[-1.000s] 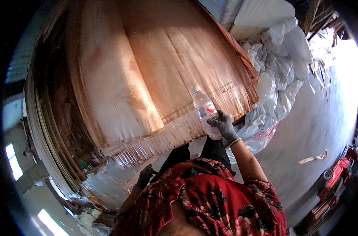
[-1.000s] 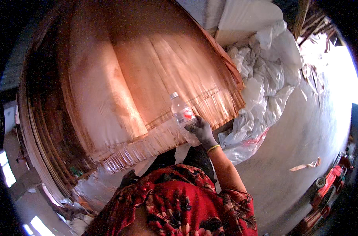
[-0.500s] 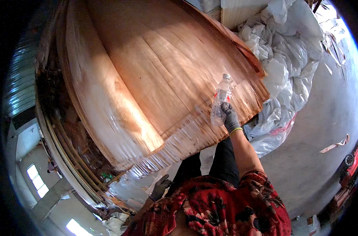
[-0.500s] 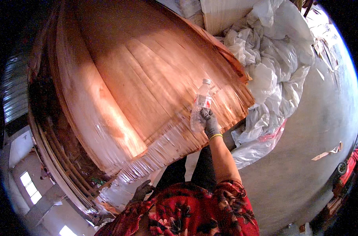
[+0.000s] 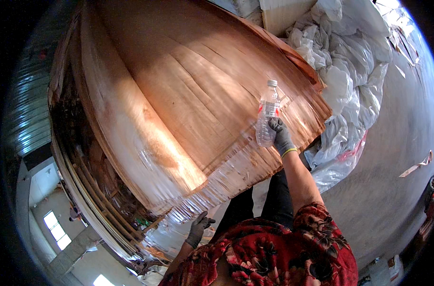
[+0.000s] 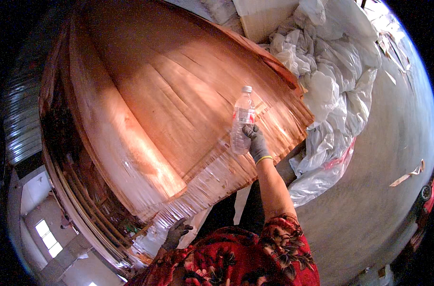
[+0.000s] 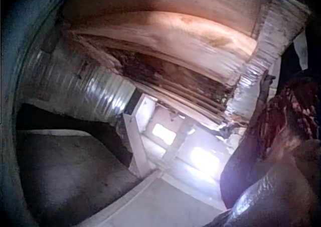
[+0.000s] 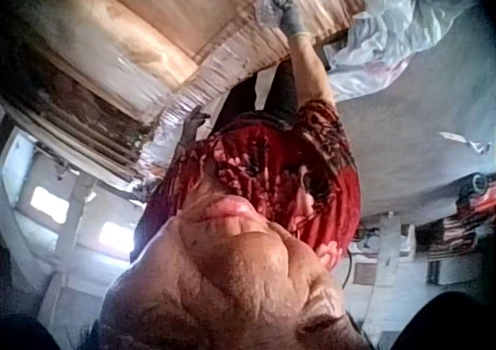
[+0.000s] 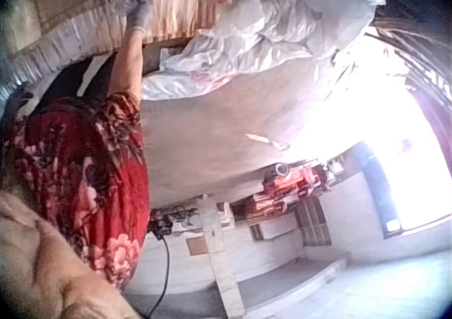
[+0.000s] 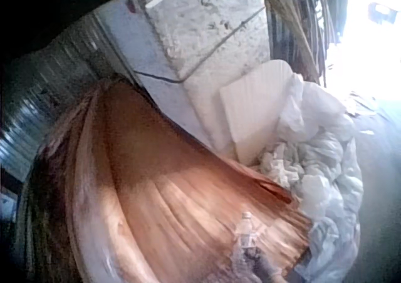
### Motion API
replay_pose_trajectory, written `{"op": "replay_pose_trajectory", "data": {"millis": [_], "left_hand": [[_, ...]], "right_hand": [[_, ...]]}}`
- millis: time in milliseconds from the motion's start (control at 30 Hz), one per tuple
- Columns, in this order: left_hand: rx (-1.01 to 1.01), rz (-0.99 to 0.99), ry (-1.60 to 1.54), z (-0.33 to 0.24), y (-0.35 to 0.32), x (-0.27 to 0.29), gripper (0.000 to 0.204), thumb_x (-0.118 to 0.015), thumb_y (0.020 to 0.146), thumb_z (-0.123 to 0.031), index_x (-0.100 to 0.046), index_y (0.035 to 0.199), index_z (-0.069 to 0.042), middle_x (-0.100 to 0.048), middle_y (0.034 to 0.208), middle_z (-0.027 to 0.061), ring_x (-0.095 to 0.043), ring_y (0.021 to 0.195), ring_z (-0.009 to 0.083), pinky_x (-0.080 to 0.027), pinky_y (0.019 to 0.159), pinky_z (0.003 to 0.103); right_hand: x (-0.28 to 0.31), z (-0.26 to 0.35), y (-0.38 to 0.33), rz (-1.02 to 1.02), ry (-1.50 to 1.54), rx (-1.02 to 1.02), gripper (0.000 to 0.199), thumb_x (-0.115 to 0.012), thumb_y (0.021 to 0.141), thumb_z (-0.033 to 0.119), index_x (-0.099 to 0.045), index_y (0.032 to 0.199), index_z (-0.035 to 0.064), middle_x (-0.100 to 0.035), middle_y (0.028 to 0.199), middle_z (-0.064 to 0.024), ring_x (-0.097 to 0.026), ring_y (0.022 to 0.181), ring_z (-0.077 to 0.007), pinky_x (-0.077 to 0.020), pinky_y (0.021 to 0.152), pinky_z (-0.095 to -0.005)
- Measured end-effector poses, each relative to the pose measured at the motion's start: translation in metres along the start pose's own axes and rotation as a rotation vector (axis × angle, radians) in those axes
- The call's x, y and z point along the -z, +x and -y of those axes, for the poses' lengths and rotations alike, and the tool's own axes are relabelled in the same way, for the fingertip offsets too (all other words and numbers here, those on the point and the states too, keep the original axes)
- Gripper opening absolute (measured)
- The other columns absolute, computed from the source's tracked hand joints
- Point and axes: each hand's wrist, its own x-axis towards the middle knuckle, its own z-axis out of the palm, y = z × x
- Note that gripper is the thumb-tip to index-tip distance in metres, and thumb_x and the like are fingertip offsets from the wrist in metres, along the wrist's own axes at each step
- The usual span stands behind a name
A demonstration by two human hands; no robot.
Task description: The person fills a plastic bottle with water from a sink and then uses it to wipe the surface of stacked wooden planks. They repeatedly pour water onto the planks and rub the surface with their gloved hand, moving from one plank to the next in a repetitive sequence.
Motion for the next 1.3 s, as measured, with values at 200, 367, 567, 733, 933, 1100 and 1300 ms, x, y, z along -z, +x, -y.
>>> {"op": "replay_pose_trajectory", "data": {"millis": [200, 367, 567, 733, 933, 1100, 1300], "left_hand": [[0.067, -0.034, -0.104, 0.002, -0.003, 0.003, 0.04, -0.045, 0.091, -0.02, -0.038, 0.127, -0.005, -0.062, 0.096, 0.0114, -0.058, 0.091, 0.0177, -0.044, 0.079, 0.029], [0.005, -0.011, -0.122, 0.016, -0.004, 0.006, 0.041, -0.048, 0.088, -0.014, -0.038, 0.126, -0.004, -0.061, 0.096, 0.01, -0.058, 0.093, 0.0194, -0.044, 0.08, 0.03], [-0.041, 0.013, -0.129, 0.031, -0.001, 0.013, 0.044, -0.051, 0.085, -0.008, -0.038, 0.127, -0.003, -0.061, 0.096, 0.0114, -0.058, 0.092, 0.0202, -0.045, 0.077, 0.029], [-0.085, -0.024, -0.056, 0.011, 0.004, 0.012, 0.043, -0.051, 0.087, -0.013, -0.038, 0.127, -0.002, -0.062, 0.095, 0.0107, -0.058, 0.09, 0.0176, -0.043, 0.075, 0.027], [-0.033, -0.053, -0.284, 0.018, 0.002, 0.011, 0.04, -0.05, 0.087, -0.011, -0.04, 0.125, -0.001, -0.061, 0.093, 0.0085, -0.059, 0.09, 0.0173, -0.043, 0.074, 0.026], [-0.018, -0.044, -0.165, 0.023, 0.002, 0.011, 0.041, -0.05, 0.087, -0.01, -0.04, 0.125, -0.001, -0.061, 0.094, 0.0081, -0.058, 0.09, 0.0171, -0.042, 0.074, 0.026], [-0.056, -0.062, -0.241, -0.004, 0.012, 0.003, 0.04, -0.051, 0.087, -0.01, -0.042, 0.125, -0.001, -0.062, 0.092, 0.0094, -0.058, 0.09, 0.0197, -0.044, 0.079, 0.028]], "right_hand": [[-0.028, -0.006, 0.006, -0.143, -0.014, 0.179, 0.032, -0.064, 0.076, 0.015, -0.055, 0.105, 0.0035, -0.059, 0.093, -0.0026, -0.056, 0.082, -0.0153, -0.0456, 0.073, -0.0292], [-0.031, -0.015, 0.014, -0.292, -0.017, 0.243, 0.027, -0.062, 0.078, 0.014, -0.056, 0.102, 0.004, -0.06, 0.091, -0.0022, -0.056, 0.079, -0.0147, -0.0459, 0.07, -0.0288], [-0.021, -0.013, 0.029, -0.26, -0.127, 0.198, 0.028, -0.062, 0.08, 0.019, -0.055, 0.105, 0.008, -0.059, 0.09, -0.0012, -0.056, 0.077, -0.0149, -0.0465, 0.069, -0.0296], [-0.027, 0.006, 0.03, -0.367, -0.095, 0.359, 0.03, -0.064, 0.078, 0.019, -0.056, 0.103, 0.0057, -0.058, 0.091, -0.0016, -0.053, 0.081, -0.015, -0.0435, 0.073, -0.03], [-0.018, -0.001, 0.039, -0.344, 0.002, 0.211, 0.033, -0.065, 0.078, 0.019, -0.056, 0.107, 0.0052, -0.058, 0.097, -0.002, -0.051, 0.087, -0.0161, -0.0399, 0.077, -0.0286], [0.001, -0.003, 0.051, -0.167, -0.032, 0.183, 0.03, -0.063, 0.078, 0.02, -0.056, 0.104, 0.0066, -0.059, 0.093, -0.0015, -0.055, 0.076, -0.0158, -0.0446, 0.066, -0.0269], [-0.019, 0.008, 0.041, -0.119, 0.097, 0.132, 0.022, -0.059, 0.082, 0.017, -0.057, 0.101, 0.0064, -0.06, 0.09, -0.0016, -0.056, 0.075, -0.0151, -0.0462, 0.066, -0.0267]]}}
